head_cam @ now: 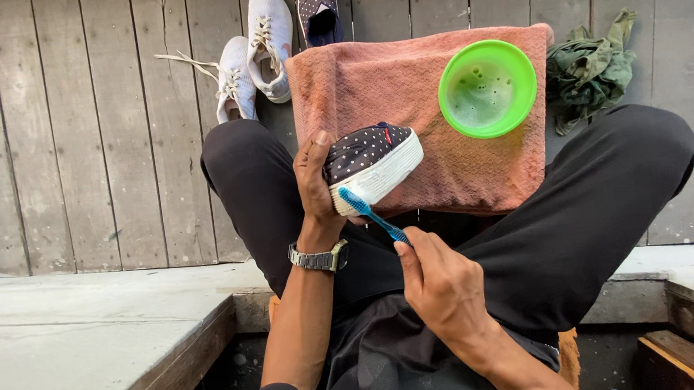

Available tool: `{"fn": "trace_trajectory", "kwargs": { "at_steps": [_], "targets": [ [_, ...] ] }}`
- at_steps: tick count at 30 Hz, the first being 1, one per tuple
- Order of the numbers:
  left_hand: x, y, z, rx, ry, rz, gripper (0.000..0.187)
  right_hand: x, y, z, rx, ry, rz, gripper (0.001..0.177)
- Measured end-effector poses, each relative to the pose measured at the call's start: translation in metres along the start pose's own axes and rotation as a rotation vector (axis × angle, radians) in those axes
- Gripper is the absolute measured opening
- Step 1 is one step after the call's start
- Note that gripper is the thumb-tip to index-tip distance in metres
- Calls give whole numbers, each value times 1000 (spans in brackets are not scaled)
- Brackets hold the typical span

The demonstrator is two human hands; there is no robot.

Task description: The person scrubs the white sole of a dark patterned sneaker using a blue toothbrush and a green bowl of soapy water. They repeatedly dip the brush into the bowl and scrub the shoe's sole while sitting cross-legged on a wooden floor.

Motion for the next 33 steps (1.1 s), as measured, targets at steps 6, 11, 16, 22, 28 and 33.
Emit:
{"fn": "trace_trajectory", "kwargs": {
  "at_steps": [6, 11, 16, 22, 28, 33],
  "targets": [
    [1, 3, 0, -31, 24, 45, 33, 11, 3, -8, 5, 78, 110, 23],
    [-27, -21, 16, 9, 28, -38, 30, 36, 19, -11, 43, 190, 317, 18],
    [-38, -33, 23, 43, 40, -102, 27, 45, 24, -15, 54, 311, 508, 17],
    [-28, -27, 21, 19, 38, -120, 29, 63, 49, -22, -4, 364, 675, 23],
    [-14, -12, 15, 7, 37, -103, 29, 67, 53, -22, -42, 380, 696, 23],
    [-13, -12, 14, 4, 46, -93, 32, 70, 47, -20, -53, 394, 681, 23]
  ]
}}
Point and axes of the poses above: each hand's wrist, its own z-axis towards the middle knuckle, its own y-axis out of the palm, x = y × z, the point moved 5 cm from there along z, towards the middle knuckle, and after that the axes turned 6 degrees about -y, right-handed, at the moved point
